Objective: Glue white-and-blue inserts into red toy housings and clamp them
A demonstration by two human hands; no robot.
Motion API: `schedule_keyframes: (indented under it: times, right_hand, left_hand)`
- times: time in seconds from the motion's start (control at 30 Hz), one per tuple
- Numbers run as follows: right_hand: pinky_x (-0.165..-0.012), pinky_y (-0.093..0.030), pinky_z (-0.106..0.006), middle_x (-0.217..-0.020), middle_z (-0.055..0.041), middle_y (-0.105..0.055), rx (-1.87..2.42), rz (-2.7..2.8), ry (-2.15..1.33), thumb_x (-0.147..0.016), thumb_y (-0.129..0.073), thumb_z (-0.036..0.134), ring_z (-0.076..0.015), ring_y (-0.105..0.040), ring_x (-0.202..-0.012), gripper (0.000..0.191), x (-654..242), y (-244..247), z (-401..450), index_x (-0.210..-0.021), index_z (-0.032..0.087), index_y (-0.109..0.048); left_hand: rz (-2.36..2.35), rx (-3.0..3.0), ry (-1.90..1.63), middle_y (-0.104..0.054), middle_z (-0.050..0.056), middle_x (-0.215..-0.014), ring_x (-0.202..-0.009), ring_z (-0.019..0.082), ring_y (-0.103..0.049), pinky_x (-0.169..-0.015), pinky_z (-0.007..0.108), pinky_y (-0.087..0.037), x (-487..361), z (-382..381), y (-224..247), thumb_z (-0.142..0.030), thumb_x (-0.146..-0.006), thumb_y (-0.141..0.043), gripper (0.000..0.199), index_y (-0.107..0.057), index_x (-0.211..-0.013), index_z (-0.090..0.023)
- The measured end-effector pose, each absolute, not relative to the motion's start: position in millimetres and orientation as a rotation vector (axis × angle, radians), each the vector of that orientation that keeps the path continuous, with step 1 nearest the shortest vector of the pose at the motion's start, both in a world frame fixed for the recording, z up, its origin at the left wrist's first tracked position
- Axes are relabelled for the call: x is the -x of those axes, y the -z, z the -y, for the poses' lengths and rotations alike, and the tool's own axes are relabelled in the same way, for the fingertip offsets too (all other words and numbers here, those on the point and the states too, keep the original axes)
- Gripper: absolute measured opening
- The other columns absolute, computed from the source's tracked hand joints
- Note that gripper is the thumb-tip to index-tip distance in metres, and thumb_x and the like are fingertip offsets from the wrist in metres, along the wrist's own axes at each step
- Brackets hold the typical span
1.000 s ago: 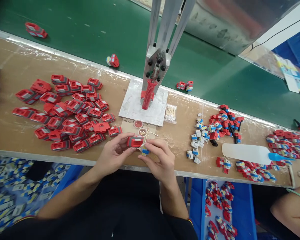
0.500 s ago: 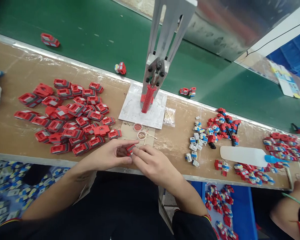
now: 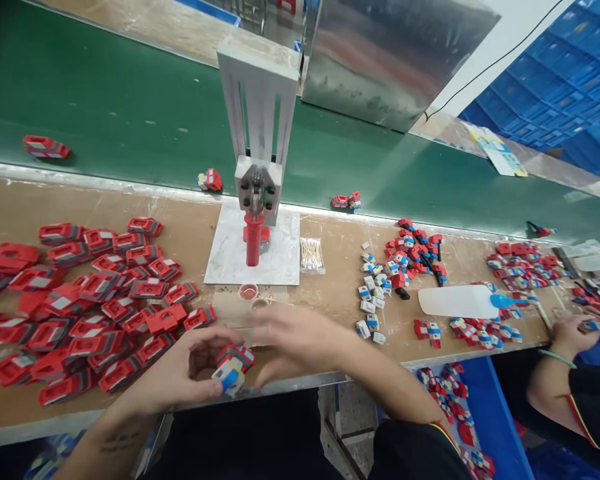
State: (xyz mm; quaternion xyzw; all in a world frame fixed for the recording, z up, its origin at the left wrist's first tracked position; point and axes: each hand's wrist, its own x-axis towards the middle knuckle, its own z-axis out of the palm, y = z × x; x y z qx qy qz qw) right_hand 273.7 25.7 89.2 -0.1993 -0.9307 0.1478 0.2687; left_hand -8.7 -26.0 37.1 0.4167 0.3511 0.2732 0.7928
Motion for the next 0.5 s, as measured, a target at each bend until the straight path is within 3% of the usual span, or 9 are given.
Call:
schedule_keyframes:
  times: [0.13,0.2,0.27,0.37,0.43,0.5]
  right_hand:
    - [-0.11,-0.052,-0.055,-0.135,-0.0183,-0.074,1.609,2.439,0.056,-0.102,-0.064,0.036,-0.0354,-0.063,-0.127,0.028,-358.3,-94.6,-155.7,-0.124,0.019,-0.068]
    - [-0.113,-0.043,-0.06,-0.152,-0.0194,-0.066,2.063,2.449,0.134,-0.098,-0.06,0.024,-0.0405,-0.051,-0.14,0.04,-384.4,-87.7,-219.7,-0.137,0.019,-0.066]
    - [-0.111,-0.04,-0.06,-0.142,-0.019,-0.073,2.145,2.483,0.1,-0.09,-0.063,0.018,-0.0414,-0.05,-0.139,0.042,-393.0,-79.3,-265.4,-0.131,0.019,-0.071]
    - [-0.107,-0.041,-0.06,-0.115,-0.0189,-0.081,2.13,2.533,0.034,-0.083,-0.068,0.019,-0.0404,-0.058,-0.128,0.029,-386.4,-78.2,-293.7,-0.11,0.019,-0.078]
    - [-0.106,-0.043,-0.06,-0.111,-0.0208,-0.08,2.109,2.524,0.026,-0.084,-0.067,0.022,-0.0397,-0.062,-0.121,0.025,-380.9,-89.1,-287.7,-0.106,0.017,-0.078]
    - [-0.102,-0.048,-0.058,-0.115,-0.0223,-0.078,2.062,2.476,0.036,-0.089,-0.062,0.027,-0.0375,-0.066,-0.114,0.03,-379.3,-107.0,-261.3,-0.115,0.016,-0.073]
  left_hand:
    - [-0.694,-0.811,-0.76,-0.085,0.013,-0.1,-0.079,0.021,-0.078,-0.07,0.025,-0.059,20.6,26.9,-31.4,-0.045,-0.068,-0.101,0.059,-0.077,-0.114,-0.018]
    - [-0.71,-0.804,-0.78,-0.084,0.013,-0.098,-0.076,0.02,-0.076,-0.067,0.024,-0.056,23.9,25.1,-33.2,-0.048,-0.068,-0.101,0.061,-0.077,-0.116,-0.018]
    - [-0.744,-0.779,-0.793,-0.084,0.012,-0.096,-0.074,0.019,-0.074,-0.065,0.022,-0.054,24.7,24.2,-37.3,-0.049,-0.067,-0.101,0.063,-0.078,-0.116,-0.018]
    - [-0.809,-0.693,-0.882,-0.084,0.011,-0.098,-0.08,0.02,-0.077,-0.069,0.022,-0.056,20.7,25.7,-43.3,-0.051,-0.066,-0.102,0.063,-0.079,-0.115,-0.019]
    - [-0.82,-0.684,-0.956,-0.085,0.01,-0.101,-0.084,0.021,-0.079,-0.073,0.023,-0.059,15.4,27.0,-44.7,-0.046,-0.066,-0.103,0.06,-0.08,-0.115,-0.02]
    - [-0.823,-0.715,-1.045,-0.085,0.009,-0.102,-0.084,0.02,-0.08,-0.073,0.023,-0.061,9.0,27.5,-43.6,-0.04,-0.067,-0.104,0.057,-0.079,-0.114,-0.02]
